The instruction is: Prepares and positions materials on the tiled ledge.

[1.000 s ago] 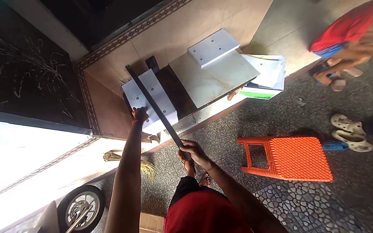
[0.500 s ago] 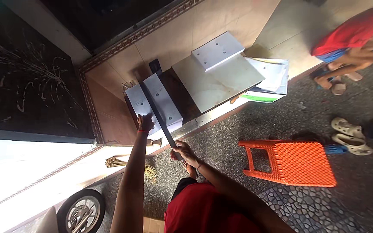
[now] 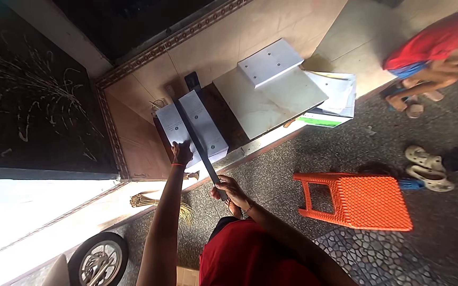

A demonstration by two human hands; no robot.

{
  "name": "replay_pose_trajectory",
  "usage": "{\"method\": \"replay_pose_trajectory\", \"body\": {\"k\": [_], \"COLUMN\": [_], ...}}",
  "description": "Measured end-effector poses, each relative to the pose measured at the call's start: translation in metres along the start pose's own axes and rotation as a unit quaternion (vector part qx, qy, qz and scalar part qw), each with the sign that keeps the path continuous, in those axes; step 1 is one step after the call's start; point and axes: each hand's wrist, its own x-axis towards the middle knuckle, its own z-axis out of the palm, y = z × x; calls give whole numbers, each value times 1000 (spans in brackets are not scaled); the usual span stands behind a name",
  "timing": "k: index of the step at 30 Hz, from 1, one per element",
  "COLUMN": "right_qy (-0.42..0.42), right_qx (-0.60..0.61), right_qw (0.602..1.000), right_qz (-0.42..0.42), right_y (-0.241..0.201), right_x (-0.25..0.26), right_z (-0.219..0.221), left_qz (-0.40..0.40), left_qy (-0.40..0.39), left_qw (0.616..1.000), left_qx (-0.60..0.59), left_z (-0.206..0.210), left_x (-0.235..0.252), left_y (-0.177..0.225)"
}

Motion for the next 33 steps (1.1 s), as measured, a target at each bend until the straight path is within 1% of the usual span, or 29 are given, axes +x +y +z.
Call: {"method": "replay_pose_trajectory", "body": {"k": [10, 12, 14, 16, 21, 25, 28, 31, 33], "right_qy": [-3, 3, 25, 45, 83, 153, 199, 223, 231], "right_qx": [-30, -51, -92, -134, -151, -144, -126, -123, -109], "right_qw": [999, 997, 992, 986, 982, 974, 967, 961, 961], "right_qz": [36, 58, 85, 93, 82, 88, 97, 105, 108], "right_y": [-6, -9, -13, -18, -23, -18, -16, -22, -29], "right_x": [-2, -4, -7, -12, -37, -67, -89, -110, -123], "right_z": [-3, -5, -10, -18, -66, -114, -151, -185, -209], "left_qz": [15, 17, 18, 17, 13, 3, 9, 33, 41], "left_qy": [15, 14, 17, 20, 23, 18, 16, 34, 71], "left_qw": [1000, 999, 1000, 999, 999, 1000, 999, 997, 993], "left_qx": [-23, -24, -20, -21, -23, -24, -30, -56, -89], "left_z": [2, 1, 1, 0, 0, -2, 6, 15, 18], "left_x": [-2, -4, -3, -5, -4, -6, 4, 8, 7], "left_y": [-2, -1, -1, 0, 1, 3, -3, -16, -19]}}
